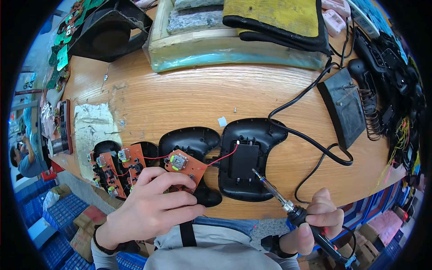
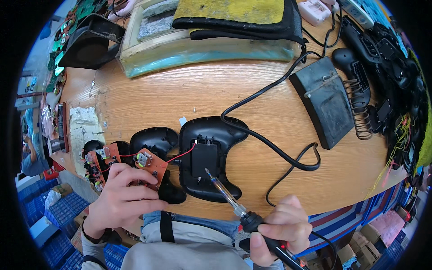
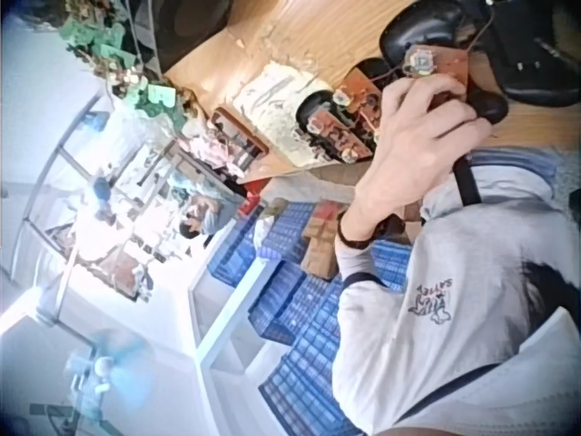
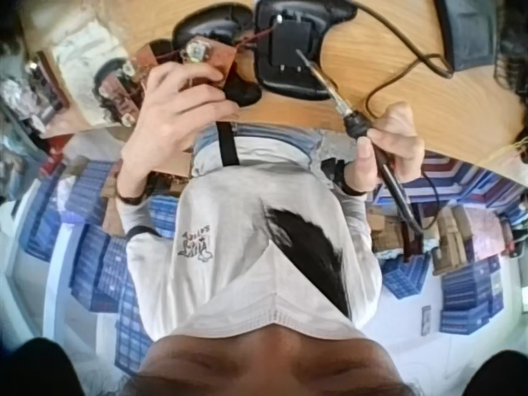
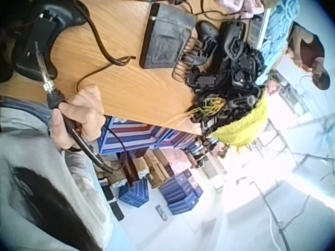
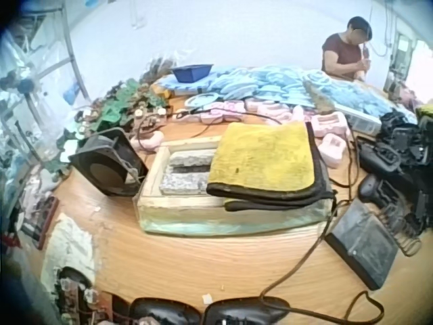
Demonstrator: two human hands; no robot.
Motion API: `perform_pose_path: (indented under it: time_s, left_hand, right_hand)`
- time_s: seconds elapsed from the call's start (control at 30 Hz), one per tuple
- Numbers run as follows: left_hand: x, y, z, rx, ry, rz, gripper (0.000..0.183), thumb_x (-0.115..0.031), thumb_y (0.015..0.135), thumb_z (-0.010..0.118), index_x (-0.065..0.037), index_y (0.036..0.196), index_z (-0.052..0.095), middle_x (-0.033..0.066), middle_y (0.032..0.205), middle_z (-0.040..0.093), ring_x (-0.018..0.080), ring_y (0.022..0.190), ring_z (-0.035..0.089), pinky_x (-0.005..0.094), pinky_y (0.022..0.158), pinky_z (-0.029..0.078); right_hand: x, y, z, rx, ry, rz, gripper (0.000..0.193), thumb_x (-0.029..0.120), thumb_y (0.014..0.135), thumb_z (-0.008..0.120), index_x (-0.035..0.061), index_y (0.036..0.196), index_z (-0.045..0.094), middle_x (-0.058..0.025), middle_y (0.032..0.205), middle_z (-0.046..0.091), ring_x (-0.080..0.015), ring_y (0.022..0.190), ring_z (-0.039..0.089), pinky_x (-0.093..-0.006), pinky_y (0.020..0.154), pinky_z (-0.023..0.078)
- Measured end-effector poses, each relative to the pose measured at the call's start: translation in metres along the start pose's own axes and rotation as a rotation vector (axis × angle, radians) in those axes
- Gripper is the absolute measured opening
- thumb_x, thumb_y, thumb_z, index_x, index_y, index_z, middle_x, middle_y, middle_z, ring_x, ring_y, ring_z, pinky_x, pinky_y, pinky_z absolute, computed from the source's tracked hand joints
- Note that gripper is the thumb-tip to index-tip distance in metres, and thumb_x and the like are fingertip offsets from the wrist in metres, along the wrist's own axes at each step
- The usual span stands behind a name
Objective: Solder components and wires onto circuit boards for game controllers.
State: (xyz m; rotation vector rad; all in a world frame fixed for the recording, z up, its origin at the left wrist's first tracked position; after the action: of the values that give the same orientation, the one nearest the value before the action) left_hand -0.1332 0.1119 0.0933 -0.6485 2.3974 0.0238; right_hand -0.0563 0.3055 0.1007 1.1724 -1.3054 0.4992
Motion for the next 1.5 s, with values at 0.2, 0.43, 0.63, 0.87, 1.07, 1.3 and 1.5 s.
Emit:
perform_pose_path:
  time_s: [0.2, 0.43, 0.63, 0.87, 1.07, 1.3, 1.5]
  left_hand:
    - [0.001, 0.006, -0.020, -0.213, -0.156, -0.129, 0.029, -0.001, 0.058, 0.062, -0.011, 0.085, 0.068, 0.0003, 0.070, 0.059, 0.0155, 0.066, 0.057, 0.0291, 0.061, 0.035]
    - [-0.008, 0.033, -0.006, -0.280, -0.009, -0.130, 0.021, 0.001, 0.061, 0.064, -0.006, 0.081, 0.066, 0.0025, 0.074, 0.060, 0.0169, 0.067, 0.056, 0.0291, 0.058, 0.036]
    - [-0.015, 0.043, -0.003, -0.386, 0.116, -0.085, 0.020, -0.002, 0.060, 0.063, -0.005, 0.080, 0.065, 0.0035, 0.076, 0.057, 0.0188, 0.077, 0.054, 0.0308, 0.066, 0.038]
    - [-0.013, 0.043, 0.006, -0.366, 0.140, -0.087, 0.021, -0.003, 0.058, 0.063, -0.005, 0.079, 0.063, 0.0045, 0.080, 0.057, 0.0205, 0.081, 0.055, 0.0333, 0.070, 0.039]
    - [-0.016, 0.048, 0.005, -0.358, 0.196, -0.070, 0.017, -0.003, 0.061, 0.063, -0.003, 0.078, 0.062, 0.0074, 0.096, 0.060, 0.0256, 0.100, 0.054, 0.0357, 0.078, 0.040]
    - [-0.024, 0.051, 0.008, -0.309, 0.271, -0.045, 0.017, -0.005, 0.063, 0.061, -0.003, 0.079, 0.062, 0.0073, 0.102, 0.059, 0.0260, 0.104, 0.053, 0.0373, 0.082, 0.040]
    - [-0.027, 0.054, 0.011, -0.267, 0.309, -0.046, 0.018, -0.006, 0.063, 0.058, -0.002, 0.080, 0.062, 0.0090, 0.103, 0.058, 0.0267, 0.105, 0.052, 0.0380, 0.083, 0.040]
  right_hand:
    - [0.003, -0.006, -0.008, -0.051, 0.021, 0.004, 0.023, 0.017, 0.065, 0.060, 0.0068, 0.073, 0.041, -0.0012, 0.046, 0.035, -0.0101, 0.045, 0.022, -0.0307, 0.056, 0.021]
    - [0.000, -0.011, -0.019, -0.088, 0.007, 0.040, 0.023, 0.019, 0.067, 0.061, 0.0075, 0.072, 0.041, -0.0015, 0.046, 0.036, -0.0096, 0.044, 0.024, -0.0302, 0.055, 0.022]
    - [-0.006, -0.016, -0.019, -0.040, 0.016, 0.063, 0.024, 0.021, 0.068, 0.061, 0.0079, 0.072, 0.041, -0.0007, 0.046, 0.038, -0.0091, 0.044, 0.024, -0.0285, 0.055, 0.023]
    - [-0.007, -0.016, -0.020, -0.040, 0.010, 0.062, 0.024, 0.020, 0.068, 0.061, 0.0074, 0.070, 0.041, -0.0001, 0.046, 0.035, -0.0087, 0.043, 0.024, -0.0285, 0.054, 0.022]
    - [-0.007, -0.018, -0.016, -0.012, 0.021, 0.050, 0.023, 0.019, 0.067, 0.060, 0.0074, 0.070, 0.041, -0.0001, 0.047, 0.035, -0.0089, 0.043, 0.024, -0.0283, 0.053, 0.022]
    - [-0.005, -0.010, -0.006, 0.055, -0.019, 0.033, 0.021, 0.011, 0.063, 0.069, 0.0055, 0.071, 0.050, -0.0023, 0.044, 0.044, -0.0130, 0.036, 0.036, -0.0286, 0.045, 0.026]
    - [-0.007, -0.012, -0.006, 0.057, -0.019, 0.019, 0.020, 0.009, 0.062, 0.069, 0.0050, 0.071, 0.051, -0.0027, 0.045, 0.045, -0.0134, 0.036, 0.037, -0.0282, 0.045, 0.026]
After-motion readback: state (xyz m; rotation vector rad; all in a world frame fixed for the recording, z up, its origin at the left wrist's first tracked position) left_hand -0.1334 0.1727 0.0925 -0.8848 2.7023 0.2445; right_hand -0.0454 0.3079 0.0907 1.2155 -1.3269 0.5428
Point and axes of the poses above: each hand's wrist, its own y-axis towards the middle knuckle, its own z-axis out of the palm, x = y × z, the point moved 10 cm from there along y, towards the middle knuckle
